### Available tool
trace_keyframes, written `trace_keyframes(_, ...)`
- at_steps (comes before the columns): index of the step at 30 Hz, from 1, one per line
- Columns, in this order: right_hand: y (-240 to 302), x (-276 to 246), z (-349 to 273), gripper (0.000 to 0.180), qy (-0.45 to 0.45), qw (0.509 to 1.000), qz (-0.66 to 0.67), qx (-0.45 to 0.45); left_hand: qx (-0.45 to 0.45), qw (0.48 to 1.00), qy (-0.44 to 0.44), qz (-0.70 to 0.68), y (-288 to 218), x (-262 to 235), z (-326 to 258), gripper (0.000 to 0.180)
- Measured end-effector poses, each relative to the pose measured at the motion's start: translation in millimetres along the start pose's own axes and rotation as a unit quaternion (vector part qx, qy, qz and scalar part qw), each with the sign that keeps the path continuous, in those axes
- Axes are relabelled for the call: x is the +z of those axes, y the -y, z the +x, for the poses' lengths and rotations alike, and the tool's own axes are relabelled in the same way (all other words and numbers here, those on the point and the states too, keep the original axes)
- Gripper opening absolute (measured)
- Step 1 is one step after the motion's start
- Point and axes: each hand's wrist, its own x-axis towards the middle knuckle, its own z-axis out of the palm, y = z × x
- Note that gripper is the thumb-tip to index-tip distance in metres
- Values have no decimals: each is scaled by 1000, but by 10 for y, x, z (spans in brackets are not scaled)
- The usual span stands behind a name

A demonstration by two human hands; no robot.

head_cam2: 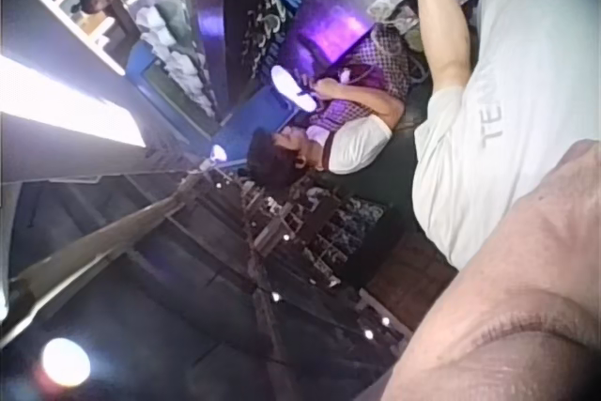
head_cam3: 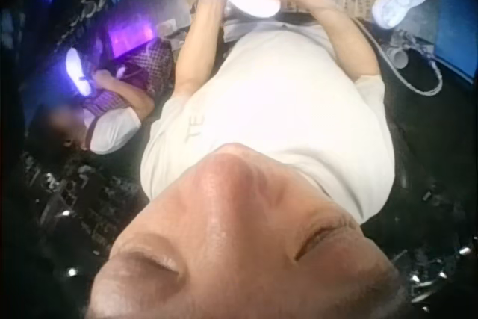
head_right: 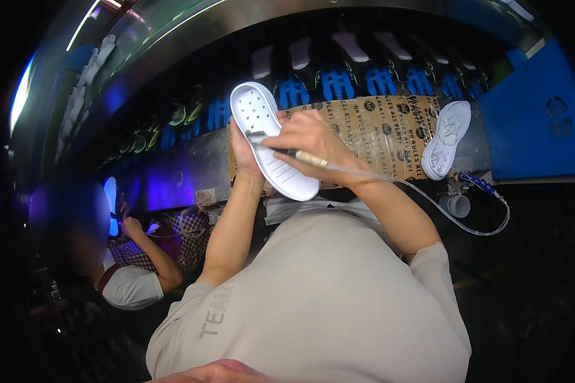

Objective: The person repeatedly picks up white slip-on shoes from a conveyor belt, applies a substance to the insole with a brush, and places the shoes back on the belt. The process is continuous and repetitive.

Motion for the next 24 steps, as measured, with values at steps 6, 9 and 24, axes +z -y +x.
trace_keyframes(6, 88, -126, 38, 27, -33, 997, -60, 34, 10, 999, 48, -4, -160, 40, 121, 84)
trace_keyframes(9, 190, -152, 59, 28, 72, 996, 29, -52, 21, 998, 54, -4, -276, 94, 201, 82)
trace_keyframes(24, 342, -457, 174, 28, 164, 981, 94, -37, -70, 961, 182, 197, -944, 769, 521, 89)
